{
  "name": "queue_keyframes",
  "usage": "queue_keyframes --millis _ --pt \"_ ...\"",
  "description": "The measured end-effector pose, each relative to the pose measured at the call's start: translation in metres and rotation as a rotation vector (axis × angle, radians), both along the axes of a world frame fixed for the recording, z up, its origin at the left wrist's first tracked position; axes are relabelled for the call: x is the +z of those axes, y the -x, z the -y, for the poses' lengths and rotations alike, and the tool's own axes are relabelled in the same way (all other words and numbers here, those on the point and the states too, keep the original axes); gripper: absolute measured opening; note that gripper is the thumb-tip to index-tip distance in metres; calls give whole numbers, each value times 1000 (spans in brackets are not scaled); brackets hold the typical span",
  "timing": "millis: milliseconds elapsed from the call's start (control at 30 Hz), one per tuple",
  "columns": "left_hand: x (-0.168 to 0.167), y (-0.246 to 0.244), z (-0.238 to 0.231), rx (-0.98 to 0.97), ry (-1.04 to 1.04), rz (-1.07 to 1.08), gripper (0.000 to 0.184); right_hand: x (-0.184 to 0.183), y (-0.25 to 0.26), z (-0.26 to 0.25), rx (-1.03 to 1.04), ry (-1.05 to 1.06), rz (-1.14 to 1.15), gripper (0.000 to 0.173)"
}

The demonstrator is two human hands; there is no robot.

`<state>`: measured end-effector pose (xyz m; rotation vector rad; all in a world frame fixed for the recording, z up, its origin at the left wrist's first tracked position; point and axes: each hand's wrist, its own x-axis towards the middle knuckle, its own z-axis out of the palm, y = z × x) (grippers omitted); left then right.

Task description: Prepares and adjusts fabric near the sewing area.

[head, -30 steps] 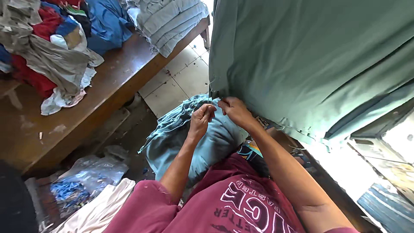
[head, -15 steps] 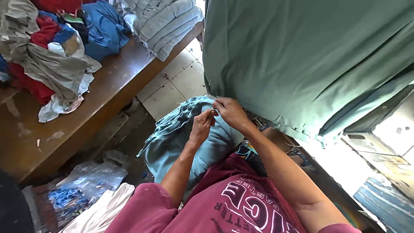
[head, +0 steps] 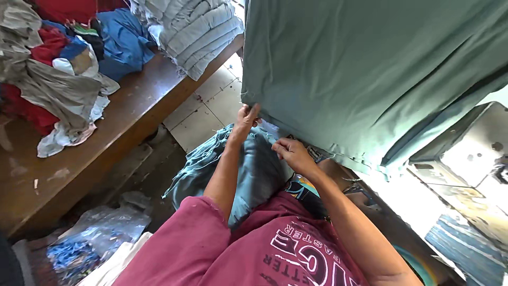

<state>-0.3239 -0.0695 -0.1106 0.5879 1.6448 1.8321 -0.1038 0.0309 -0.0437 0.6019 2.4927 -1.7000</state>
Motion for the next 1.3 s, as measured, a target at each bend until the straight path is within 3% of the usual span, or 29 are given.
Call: queue_keyframes --millis 67,200,333,633,767,1033,1167,1300 --pt "-3 -6 6 -2 21 -111 20 3 0 -2 -6 26 -10 33" --pt "-11 -37 48 -53 138 -286 29 3 4 -9 -16 33 -33 32" --pt "-1 -72 85 -78 192 -289 28 2 16 -8 -23 31 -60 34" --pt "3 -79 90 -101 156 -309 23 -3 39 8 -1 -35 20 43" --pt "2 -80 90 -92 172 -322 22 -8 42 10 1 -46 -41 35" --pt "-1 -89 83 -103 172 -328 20 1 44 13 -28 -58 -64 40" --pt "-9 -89 80 -59 214 -299 22 -2 39 15 -20 -119 -74 36" --pt "-7 -77 70 -59 426 -276 24 -18 20 6 -41 -64 17 40"
